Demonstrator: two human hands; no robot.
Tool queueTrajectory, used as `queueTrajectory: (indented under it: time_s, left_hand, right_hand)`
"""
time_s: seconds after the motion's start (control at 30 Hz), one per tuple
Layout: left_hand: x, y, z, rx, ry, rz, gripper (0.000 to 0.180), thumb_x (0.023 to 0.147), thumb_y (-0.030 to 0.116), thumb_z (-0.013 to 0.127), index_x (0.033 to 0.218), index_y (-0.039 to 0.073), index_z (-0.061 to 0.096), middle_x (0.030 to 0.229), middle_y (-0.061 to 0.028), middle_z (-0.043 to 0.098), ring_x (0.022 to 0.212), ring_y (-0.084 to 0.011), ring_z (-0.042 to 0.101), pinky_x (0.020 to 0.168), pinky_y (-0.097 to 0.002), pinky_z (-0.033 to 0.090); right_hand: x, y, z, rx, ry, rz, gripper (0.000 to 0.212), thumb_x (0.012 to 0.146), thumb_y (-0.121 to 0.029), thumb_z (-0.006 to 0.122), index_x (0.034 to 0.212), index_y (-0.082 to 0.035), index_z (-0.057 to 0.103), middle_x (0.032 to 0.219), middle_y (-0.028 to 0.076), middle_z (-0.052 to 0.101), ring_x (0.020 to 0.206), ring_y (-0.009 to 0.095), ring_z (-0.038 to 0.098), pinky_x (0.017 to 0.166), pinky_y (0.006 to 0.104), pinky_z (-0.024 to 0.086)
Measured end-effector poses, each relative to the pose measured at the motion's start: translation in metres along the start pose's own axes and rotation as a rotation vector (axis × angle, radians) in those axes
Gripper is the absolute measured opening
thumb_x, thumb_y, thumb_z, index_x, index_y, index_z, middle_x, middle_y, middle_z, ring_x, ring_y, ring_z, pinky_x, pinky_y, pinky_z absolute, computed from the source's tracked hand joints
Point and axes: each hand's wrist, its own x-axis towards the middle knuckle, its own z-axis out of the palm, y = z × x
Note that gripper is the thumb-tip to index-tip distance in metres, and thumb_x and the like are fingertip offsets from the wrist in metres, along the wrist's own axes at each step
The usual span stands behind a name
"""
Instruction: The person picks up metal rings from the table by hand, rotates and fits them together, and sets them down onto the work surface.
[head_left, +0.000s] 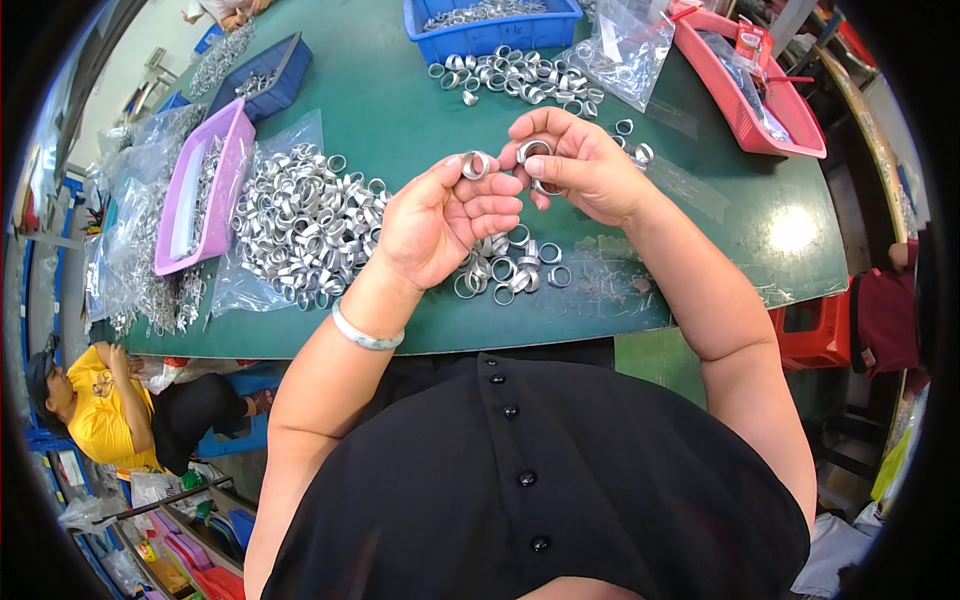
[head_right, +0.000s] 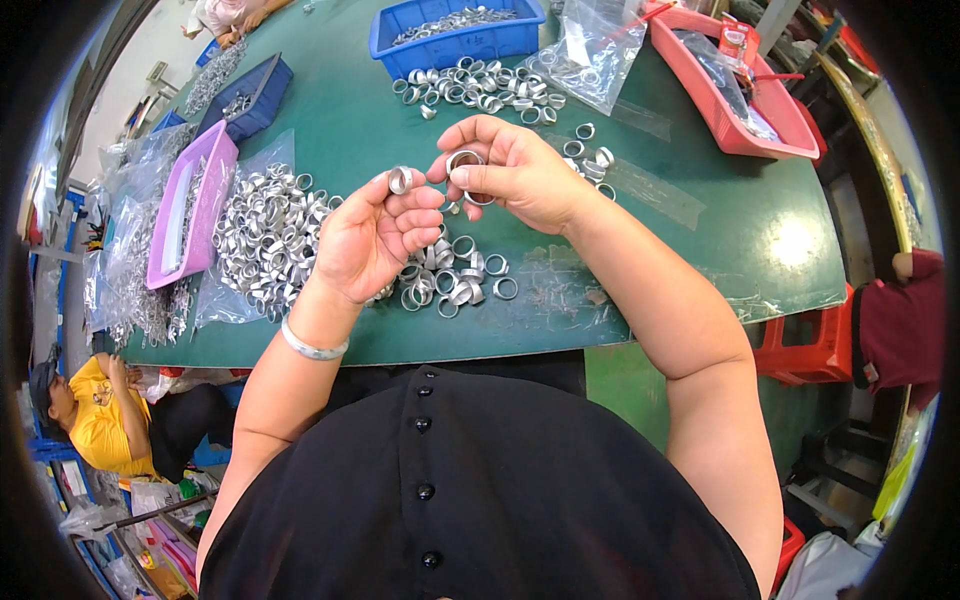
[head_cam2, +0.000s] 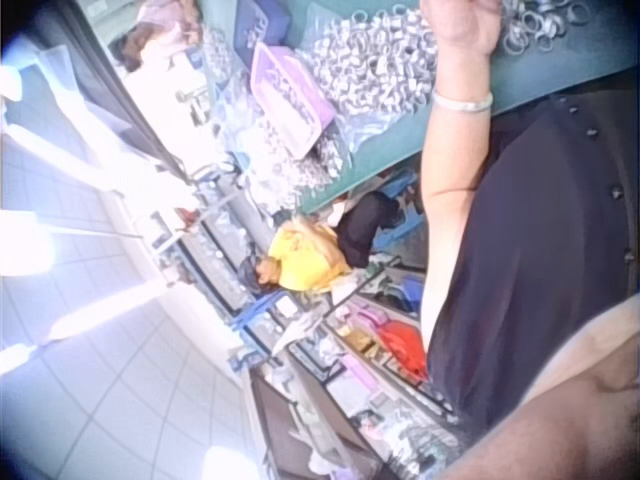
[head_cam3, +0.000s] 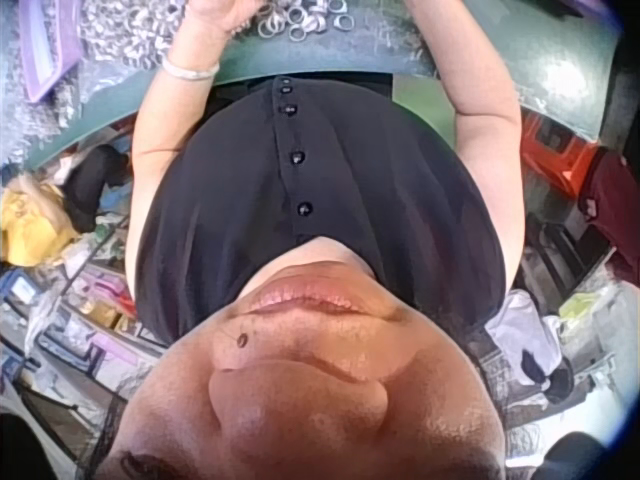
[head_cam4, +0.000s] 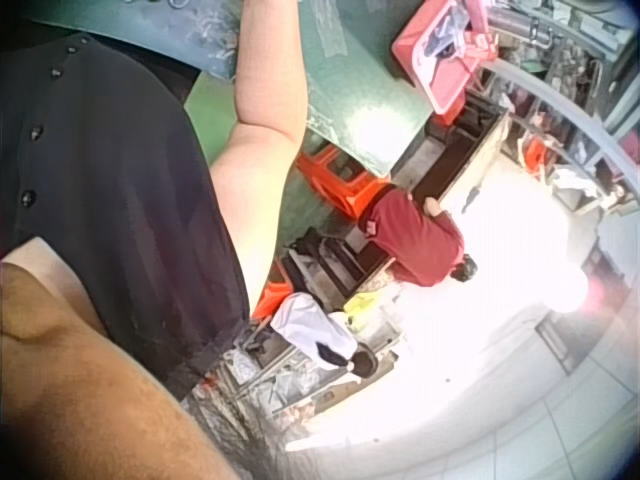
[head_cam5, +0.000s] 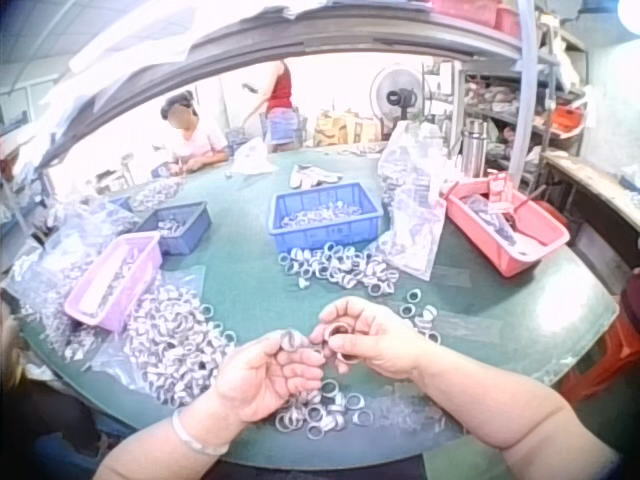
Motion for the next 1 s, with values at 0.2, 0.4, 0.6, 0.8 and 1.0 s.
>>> queueTrajectory:
  time_s: [0.2,0.4,0.6,0.8,1.0]
  left_hand:
    - [0.002,-0.003,0.015,0.3,0.205,0.093,0.024,0.085,0.017,0.048,0.102,-0.001,0.052,0.078,-0.0064,0.057,0.066,-0.0146,0.056,0.063,-0.0268,0.048]
    - [0.008,-0.016,0.018,1.081,0.302,0.425,0.033,0.074,0.008,0.065,0.106,0.004,0.058,0.068,0.0021,0.049,0.057,-0.0067,0.043,0.051,-0.0199,0.037]
    - [0.01,-0.012,0.015,1.475,0.234,0.71,0.024,0.07,0.008,0.069,0.094,0.01,0.065,0.066,0.0005,0.044,0.059,-0.0093,0.041,0.052,-0.0227,0.037]
    - [0.01,-0.015,0.013,1.246,0.29,0.597,0.017,0.073,0.006,0.066,0.089,0.004,0.063,0.067,-0.0001,0.045,0.061,-0.0088,0.043,0.054,-0.0224,0.037]
    - [0.008,-0.012,0.012,1.177,0.28,0.579,0.015,0.074,0.004,0.062,0.089,0.002,0.061,0.071,-0.0012,0.049,0.064,-0.0097,0.047,0.058,-0.0221,0.04]
  right_hand:
    - [-0.001,-0.001,0.002,-0.049,-0.007,-0.011,0.035,0.08,-0.007,0.057,0.11,-0.001,0.041,0.096,0.012,0.057,0.073,0.013,0.055,0.059,0.0251,0.046]
    - [-0.001,-0.002,0.004,-0.099,-0.06,-0.009,0.04,0.08,-0.006,0.056,0.115,-0.004,0.036,0.099,0.011,0.057,0.076,0.012,0.054,0.06,0.0241,0.046]
    - [-0.002,-0.003,0.006,-0.083,-0.1,-0.048,0.047,0.081,-0.006,0.055,0.121,-0.004,0.032,0.104,0.011,0.054,0.078,0.012,0.054,0.061,0.0243,0.046]
    - [-0.002,-0.002,0.005,-0.069,-0.095,-0.021,0.043,0.082,-0.007,0.054,0.12,-0.002,0.035,0.102,0.01,0.053,0.075,0.012,0.053,0.061,0.0247,0.046]
    - [-0.001,-0.001,0.002,-0.118,-0.025,-0.001,0.026,0.083,-0.01,0.055,0.106,0.001,0.048,0.092,0.007,0.057,0.071,0.011,0.053,0.058,0.0231,0.045]
